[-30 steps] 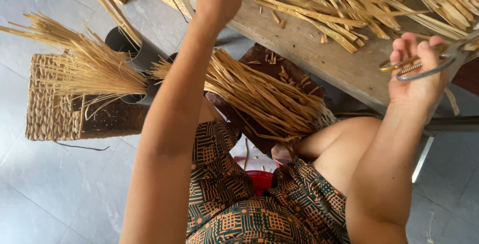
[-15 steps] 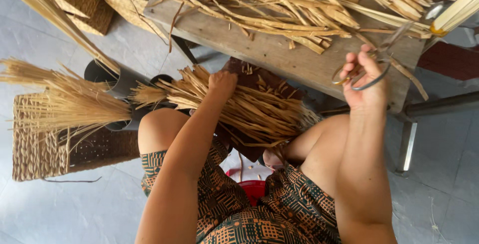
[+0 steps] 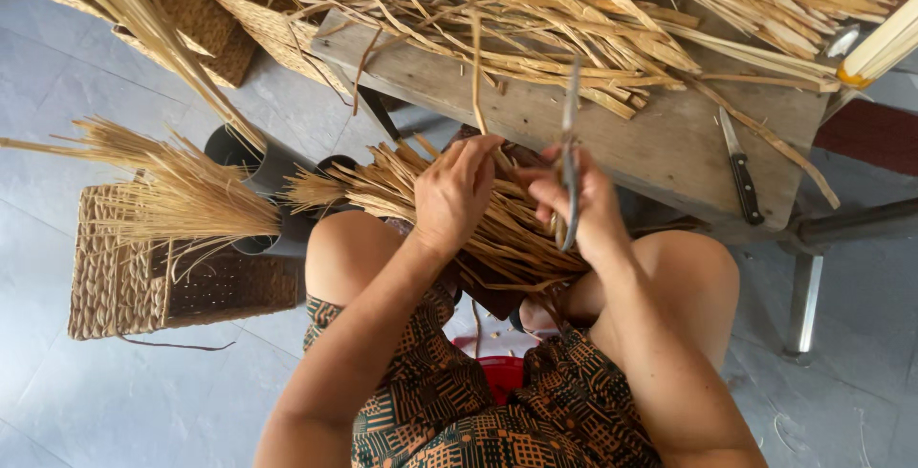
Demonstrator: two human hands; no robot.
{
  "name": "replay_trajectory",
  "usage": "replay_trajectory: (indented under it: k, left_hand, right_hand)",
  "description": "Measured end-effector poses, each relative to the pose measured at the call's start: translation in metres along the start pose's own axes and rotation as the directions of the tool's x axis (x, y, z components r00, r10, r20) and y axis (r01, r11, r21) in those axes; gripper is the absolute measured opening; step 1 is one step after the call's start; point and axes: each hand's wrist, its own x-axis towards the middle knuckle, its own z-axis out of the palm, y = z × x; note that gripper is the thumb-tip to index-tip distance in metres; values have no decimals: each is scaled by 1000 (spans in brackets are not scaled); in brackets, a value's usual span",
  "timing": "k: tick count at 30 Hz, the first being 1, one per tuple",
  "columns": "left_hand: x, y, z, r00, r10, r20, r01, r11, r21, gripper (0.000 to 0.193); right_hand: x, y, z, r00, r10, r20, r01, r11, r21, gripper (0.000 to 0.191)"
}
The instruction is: The person sits on the floor and trims dried grass stalks with scissors, cutting off ends and unwanted sections one stalk at a time. They place trimmed stalks onto a pile on the bench and set aside cut pieces, working through a bundle of stalks.
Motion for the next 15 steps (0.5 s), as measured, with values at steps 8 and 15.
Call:
replay_trajectory:
  k: [8,15]
  left_hand:
    - [-8,-35,7,870,-398,291,422,299,-856,15]
    - [-2,-53,11,875,-431,220,357,267,-895,25]
  right_hand:
    - [-11,22,44,995,33,98,-33,999,-1,37]
    - [-14,39,62,977,119,178,-105,991,-85,34]
